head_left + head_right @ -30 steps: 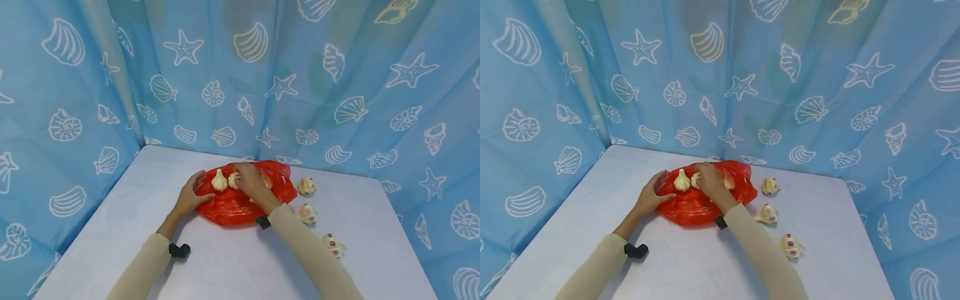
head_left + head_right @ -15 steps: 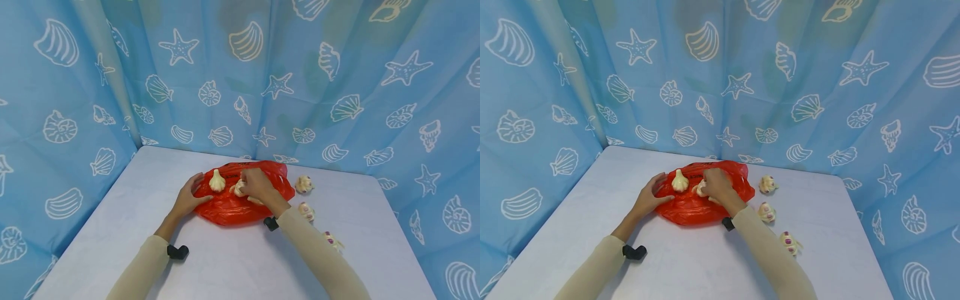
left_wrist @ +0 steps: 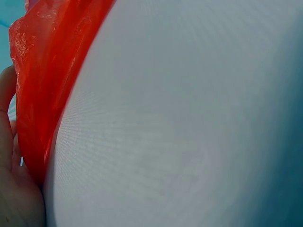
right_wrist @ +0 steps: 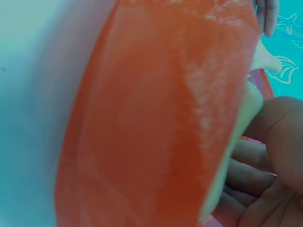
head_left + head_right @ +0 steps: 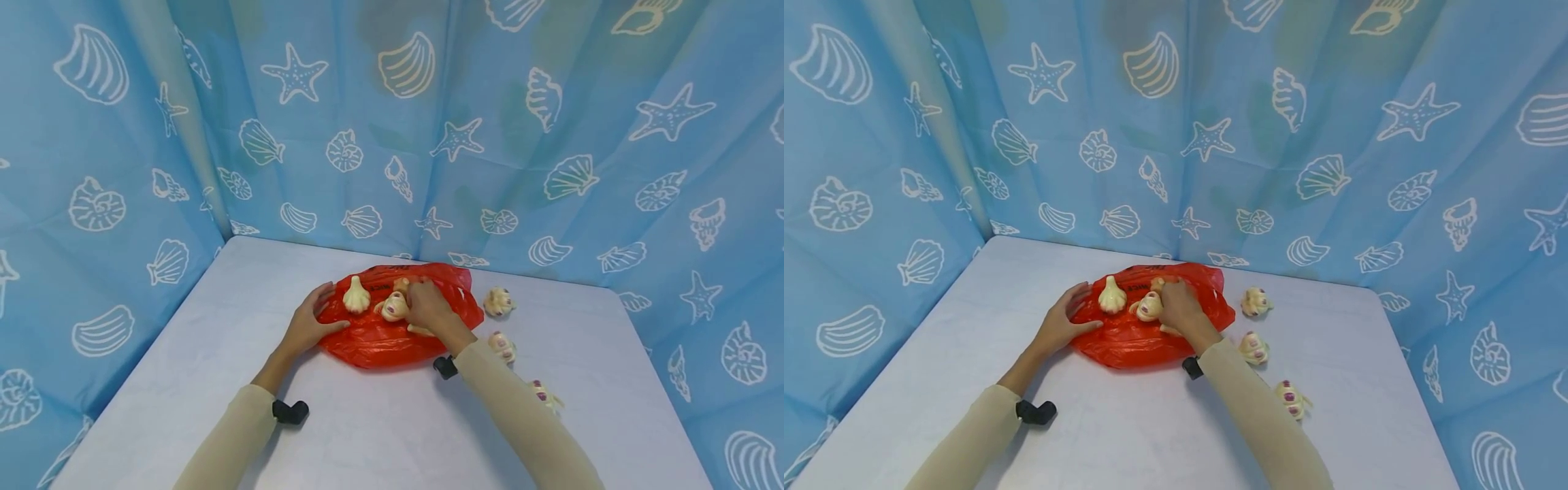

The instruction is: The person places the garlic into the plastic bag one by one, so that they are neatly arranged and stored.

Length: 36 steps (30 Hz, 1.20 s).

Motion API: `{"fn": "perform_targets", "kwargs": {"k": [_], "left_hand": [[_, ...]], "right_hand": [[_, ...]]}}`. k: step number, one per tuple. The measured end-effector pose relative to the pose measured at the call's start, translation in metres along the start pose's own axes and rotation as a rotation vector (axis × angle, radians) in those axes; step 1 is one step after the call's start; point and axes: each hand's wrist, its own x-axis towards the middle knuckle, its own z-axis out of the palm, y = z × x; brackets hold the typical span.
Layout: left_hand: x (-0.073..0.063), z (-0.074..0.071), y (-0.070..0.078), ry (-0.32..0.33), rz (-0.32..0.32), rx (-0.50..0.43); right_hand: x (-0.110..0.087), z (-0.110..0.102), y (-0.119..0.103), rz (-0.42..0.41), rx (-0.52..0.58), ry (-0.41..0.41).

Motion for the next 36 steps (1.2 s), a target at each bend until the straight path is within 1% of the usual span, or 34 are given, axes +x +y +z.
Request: {"fn": "perform_targets", "kwargs": {"k": [5, 9, 14, 19, 22, 24, 27, 30, 33, 36], "left_hand": [[0.000, 0.000, -0.001, -0.008, 0.002, -0.008], [0.001, -0.001, -0.002, -0.007, 0.010, -0.008], [0.002, -0.001, -0.004, -0.009, 0.018, -0.006], [0.003, 0.000, -0.005, -0.011, 0.015, 0.005], [0.002, -0.001, -0.006, -0.002, 0.007, 0.008], [0.003, -0.002, -0.007, 0.002, 0.009, 0.006], [0.002, -0.003, -0.009, 0.004, 0.012, 0.001], [0.002, -0.003, -0.009, 0.004, 0.021, -0.001], [0.001, -0.002, -0.009, 0.010, 0.025, -0.007], [0.002, -0.001, -0.009, 0.013, 0.022, 0.002]], "right_hand": [[0.002, 0.004, 0.003, 0.035, 0.031, -0.012], [0.003, 0.006, 0.004, 0.026, 0.045, -0.010], [0.006, 0.008, 0.003, 0.006, 0.036, 0.004], [0.006, 0.006, 0.003, -0.045, 0.036, 0.047], [0.006, 0.004, -0.001, -0.095, 0.053, 0.088], [0.007, 0.003, -0.005, -0.145, 0.055, 0.131], [0.007, 0.001, -0.012, -0.228, 0.020, 0.203], [0.008, 0.001, -0.019, -0.289, -0.060, 0.264], [0.012, 0.002, -0.025, -0.302, -0.119, 0.287], [0.017, 0.003, -0.030, -0.299, -0.147, 0.285]]}}
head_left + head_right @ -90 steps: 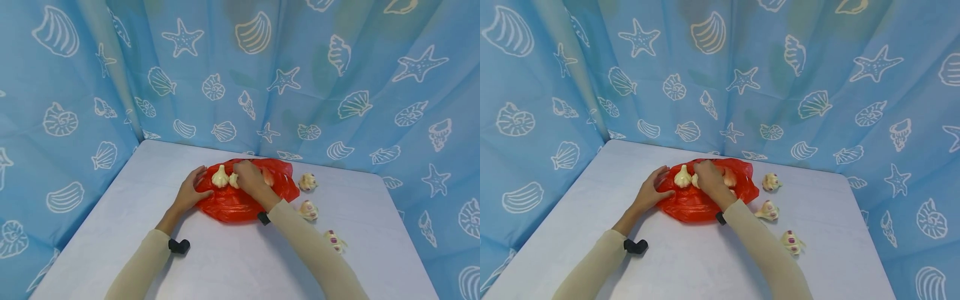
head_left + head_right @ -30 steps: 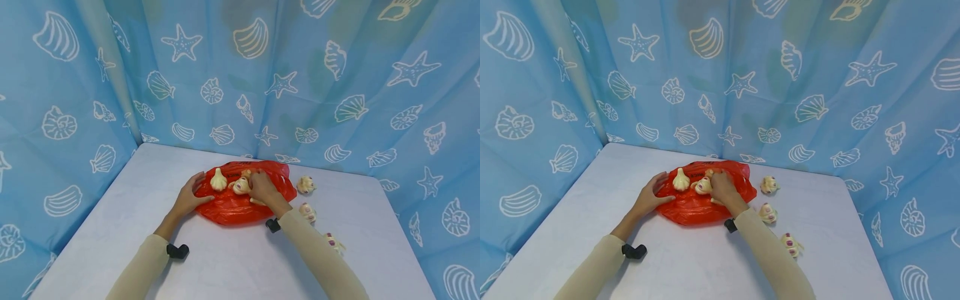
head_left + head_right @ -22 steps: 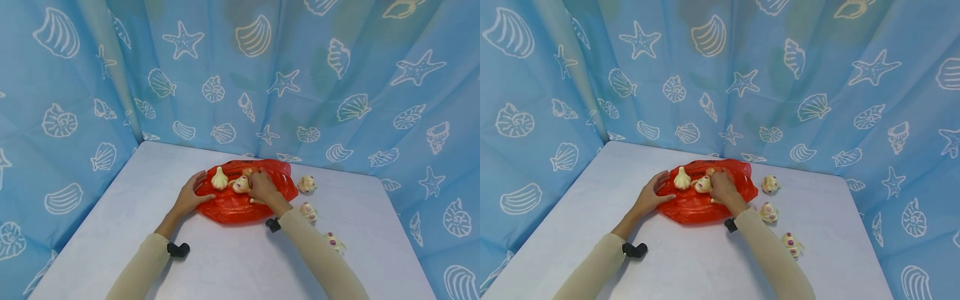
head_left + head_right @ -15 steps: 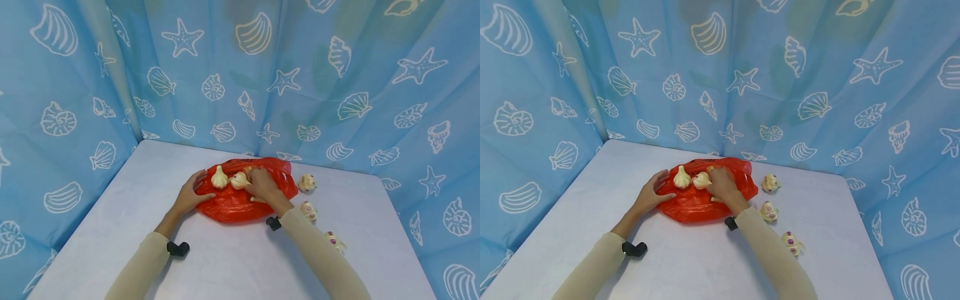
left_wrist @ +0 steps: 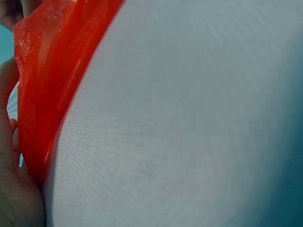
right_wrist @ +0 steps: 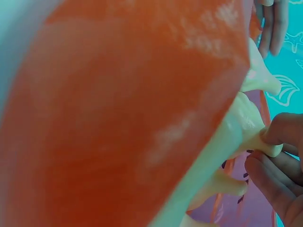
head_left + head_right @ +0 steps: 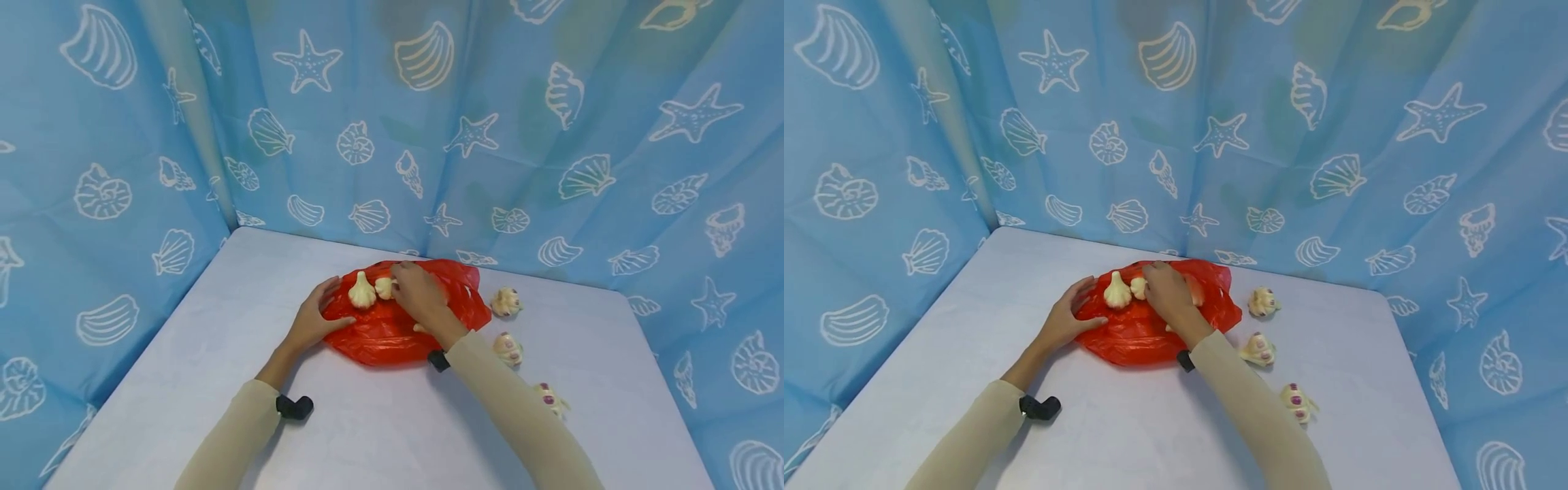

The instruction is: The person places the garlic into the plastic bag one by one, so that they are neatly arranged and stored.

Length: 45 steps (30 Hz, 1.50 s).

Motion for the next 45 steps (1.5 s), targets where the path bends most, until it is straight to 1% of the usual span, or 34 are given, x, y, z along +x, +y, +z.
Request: {"fn": "perform_targets", "kwargs": {"k": [8, 13, 18, 25, 34, 40, 45], "left_hand": [[0.003, 0.004, 0.004, 0.018, -0.010, 0.035], [0.003, 0.004, 0.006, 0.015, -0.005, 0.030], [0.002, 0.005, 0.004, 0.013, -0.013, 0.022], [0.000, 0.003, 0.000, 0.026, -0.010, 0.008], [-0.002, 0.001, -0.001, 0.029, -0.028, 0.014], [-0.002, 0.001, 0.000, 0.023, -0.032, 0.011], [-0.002, 0.000, 0.000, 0.028, -0.029, 0.020]], "right_hand": [[0.016, 0.003, 0.001, -0.067, -0.099, 0.016], [0.022, 0.006, 0.002, -0.072, -0.134, 0.017], [0.019, 0.010, 0.000, -0.059, -0.172, 0.014], [0.013, 0.012, 0.000, -0.060, -0.123, 0.031], [0.009, 0.015, 0.002, -0.075, -0.092, 0.051], [0.009, 0.016, 0.005, -0.049, -0.038, 0.046], [0.013, 0.007, 0.002, -0.046, 0.042, 0.050]]}}
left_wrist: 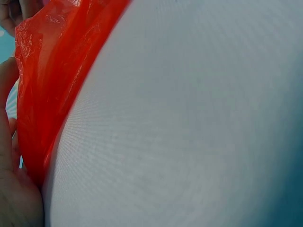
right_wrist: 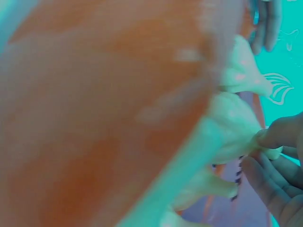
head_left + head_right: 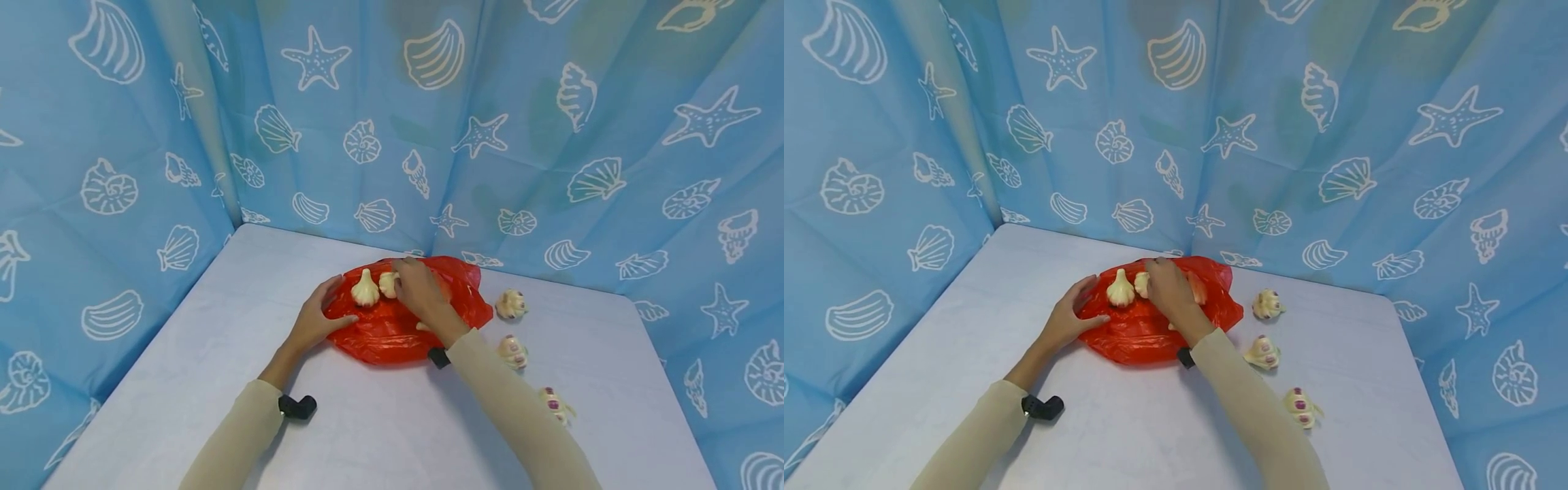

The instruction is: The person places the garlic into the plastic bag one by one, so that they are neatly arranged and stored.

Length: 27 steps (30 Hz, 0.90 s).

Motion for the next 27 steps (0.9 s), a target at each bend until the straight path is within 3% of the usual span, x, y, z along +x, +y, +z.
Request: {"fn": "perform_targets", "kwargs": {"k": [12, 27], "left_hand": [[0.001, -0.002, 0.000, -0.009, -0.015, -0.016], [0.000, -0.001, 0.002, 0.003, -0.023, 0.008]], "right_hand": [[0.014, 0.004, 0.004, -0.020, 0.011, 0.005], [0.009, -0.002, 0.002, 0.004, -0.007, 0.047]]}}
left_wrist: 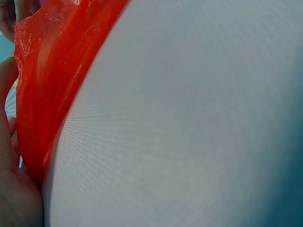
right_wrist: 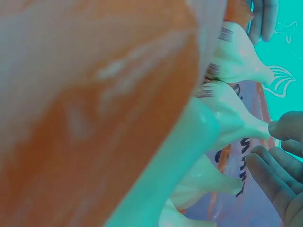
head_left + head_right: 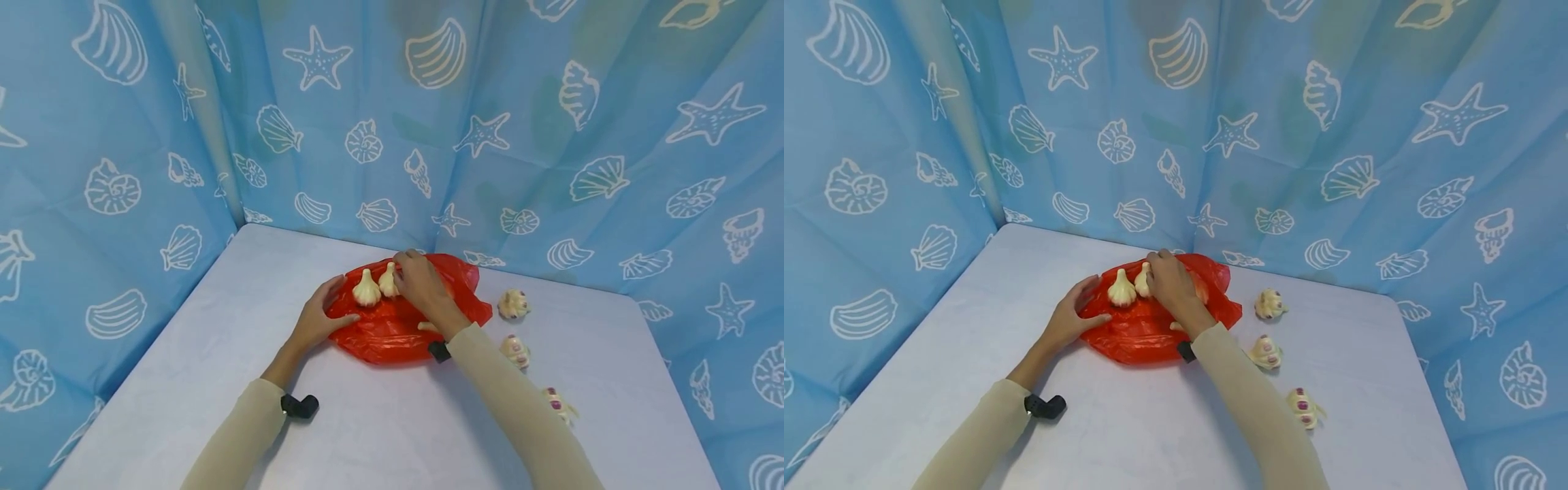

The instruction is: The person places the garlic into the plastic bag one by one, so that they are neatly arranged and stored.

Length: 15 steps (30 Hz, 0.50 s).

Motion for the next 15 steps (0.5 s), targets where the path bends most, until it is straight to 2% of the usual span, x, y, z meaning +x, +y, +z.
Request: {"fn": "perform_targets", "kwargs": {"k": [5, 9, 15], "left_hand": [[0.000, -0.001, 0.002, 0.006, -0.015, -0.004], [0.001, -0.001, 0.000, 0.010, 0.001, -0.004], [-0.001, 0.001, -0.002, 0.009, 0.003, 0.002]], "right_hand": [[-0.002, -0.011, -0.002, -0.003, 0.004, 0.005], [-0.002, -0.025, -0.001, -0.016, 0.026, 0.017], [-0.003, -0.046, 0.008, -0.017, 0.061, 0.072]]}}
